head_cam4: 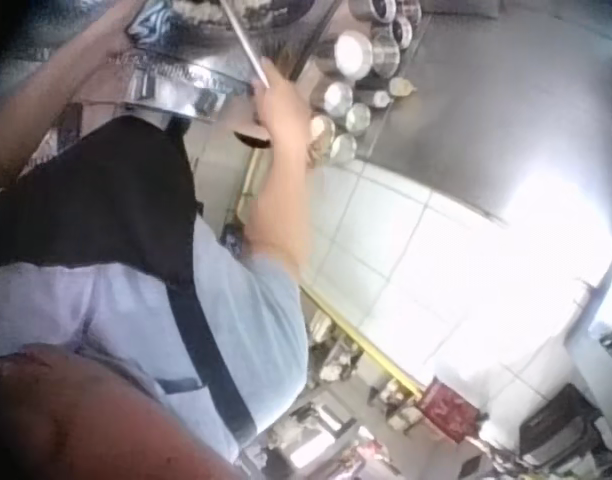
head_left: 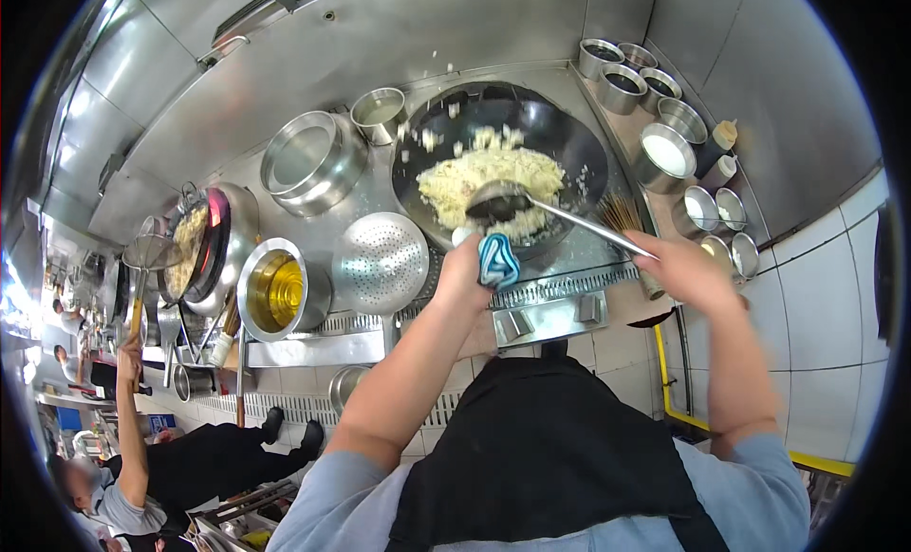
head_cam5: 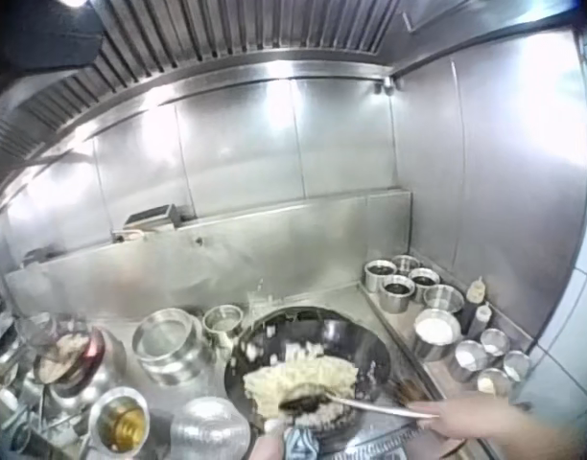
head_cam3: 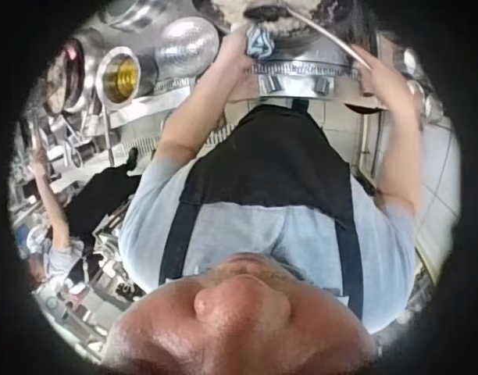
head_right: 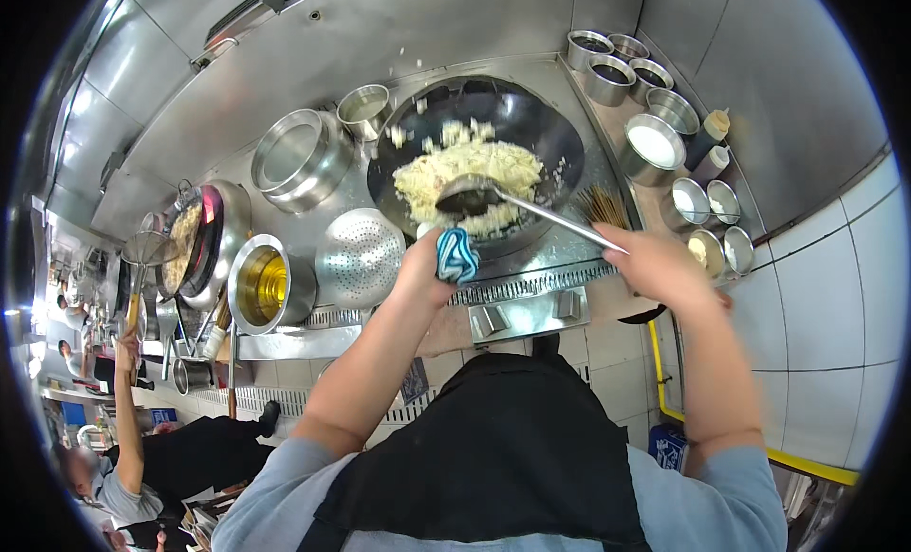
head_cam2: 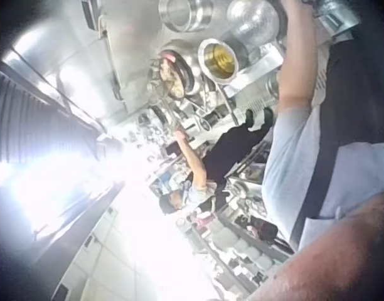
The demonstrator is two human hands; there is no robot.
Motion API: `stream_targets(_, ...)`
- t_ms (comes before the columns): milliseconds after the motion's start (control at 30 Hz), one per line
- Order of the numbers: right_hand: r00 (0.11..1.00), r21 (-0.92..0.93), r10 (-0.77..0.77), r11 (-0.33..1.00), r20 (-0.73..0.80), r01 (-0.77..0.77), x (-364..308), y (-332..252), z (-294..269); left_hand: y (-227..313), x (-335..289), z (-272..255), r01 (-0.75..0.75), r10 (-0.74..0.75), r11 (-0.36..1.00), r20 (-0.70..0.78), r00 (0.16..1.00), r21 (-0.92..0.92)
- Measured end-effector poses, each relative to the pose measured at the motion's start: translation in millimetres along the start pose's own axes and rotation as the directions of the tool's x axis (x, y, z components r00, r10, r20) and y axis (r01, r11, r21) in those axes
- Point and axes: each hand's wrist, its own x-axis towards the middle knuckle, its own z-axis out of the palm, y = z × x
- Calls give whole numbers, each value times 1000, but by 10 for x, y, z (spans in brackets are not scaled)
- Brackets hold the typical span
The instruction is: The person cooks fried rice by adding rice into a wok with eggs, stir-frying with a ladle, adding chopped cabbage and liquid seasoning from a bottle, and tossing the mixture.
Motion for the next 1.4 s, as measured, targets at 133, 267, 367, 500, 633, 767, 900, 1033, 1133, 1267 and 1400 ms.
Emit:
stream_targets(133, 966, -224, 3, 972, -259, -63, 291, 3, 741, -594, 114, -346, -35, 59, 962, -79, 995, 270)
stream_targets(267, 935, 166, -19, 983, -355, 83, 49, 358, 1135, -619, -189, -221, 51, 4, 935, -154, 988, 350)
stream_targets(367, 966, 708, -10, 679, -258, 196, -264, 47, 625, -322, 276, -147, -140, 142, 990, -55, 988, 26)
stream_targets(500, 964, 883, -13, 399, -264, 247, -558, -667, -517, -80, 632, -40, -27, 28, 1000, -130, 991, 7)
stream_targets(633, 974, 939, -42, 262, -221, 224, -417, -442, -547, -252, 648, -176, 28, -28, 997, -6, 1000, -73)
stream_targets(767, 927, 934, -124, -11, 353, -357, 748, 43, 522, -162, 436, 26, 67, -67, 998, 0, 998, -21)
stream_targets(900, 914, 898, -81, 237, 398, -371, 1499, -213, 672, -198, 776, -13, 15, -10, 997, 65, 998, -73)
stream_targets(1033, 935, 318, -282, 885, -215, 340, 1021, -337, 365, -219, 747, -145, 48, -52, 996, -52, 997, -78)
stream_targets(1133, 943, 846, -69, 466, 326, -259, 317, -282, -25, -74, 438, -16, 93, -99, 994, -99, 990, -64)
stream_targets(1267, 871, 872, -91, 140, 483, -469, 1151, -221, 670, -223, 597, -152, 98, -86, 994, 193, 977, -55)
stream_targets(1400, 990, 705, 54, 697, 131, -131, 1170, -655, 414, -150, 397, -232, 59, -71, 994, 136, 988, 91)
